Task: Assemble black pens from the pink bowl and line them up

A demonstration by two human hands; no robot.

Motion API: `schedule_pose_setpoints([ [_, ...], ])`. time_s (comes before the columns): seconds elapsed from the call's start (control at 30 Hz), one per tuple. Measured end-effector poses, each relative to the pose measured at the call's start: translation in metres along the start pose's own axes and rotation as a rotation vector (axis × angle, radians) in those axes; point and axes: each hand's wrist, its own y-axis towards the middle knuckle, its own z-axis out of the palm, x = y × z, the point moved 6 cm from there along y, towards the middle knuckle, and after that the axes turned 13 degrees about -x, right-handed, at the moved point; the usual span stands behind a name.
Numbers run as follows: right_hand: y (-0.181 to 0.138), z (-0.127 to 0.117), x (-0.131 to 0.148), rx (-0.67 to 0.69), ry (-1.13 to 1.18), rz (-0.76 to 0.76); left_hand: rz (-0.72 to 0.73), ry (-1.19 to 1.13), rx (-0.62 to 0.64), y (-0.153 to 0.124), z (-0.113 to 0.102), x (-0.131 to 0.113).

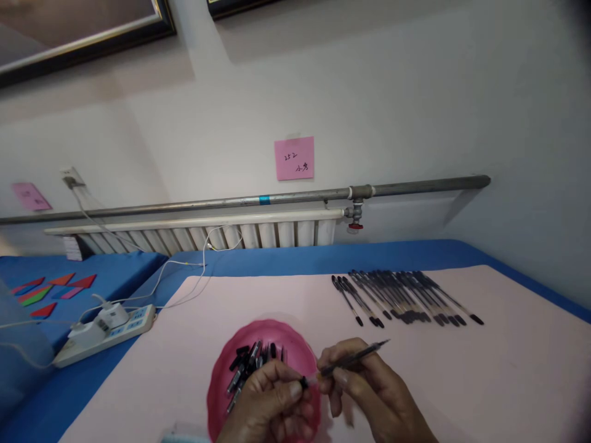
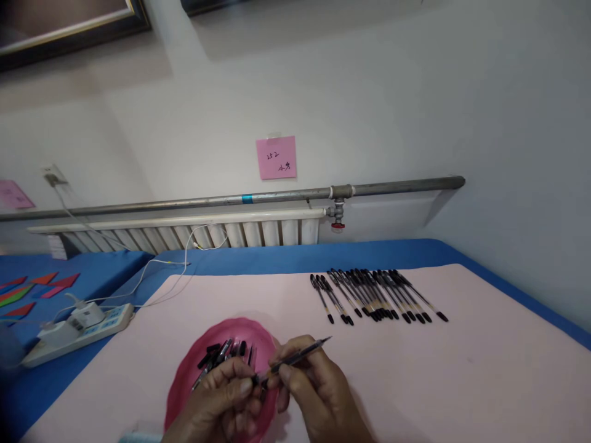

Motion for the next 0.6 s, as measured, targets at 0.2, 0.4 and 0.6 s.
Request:
schedule_pose_setpoints([
  [0.2,0.000,0.001,-0.015,-0.076,0.074,0.120,0.357,0.086,-0.133,0.000,-0.002,-0.013],
  [0.4,0.001,0.000,-0.025,-0.147,0.122,0.263,0.381,0.108,-0.194,-0.004,-0.004,-0.012],
  [0.6,-0.002,0.002,-0.020,-0.117,0.095,0.212,0.136,0.143,-0.163,0.000,-0.006,0.006],
])
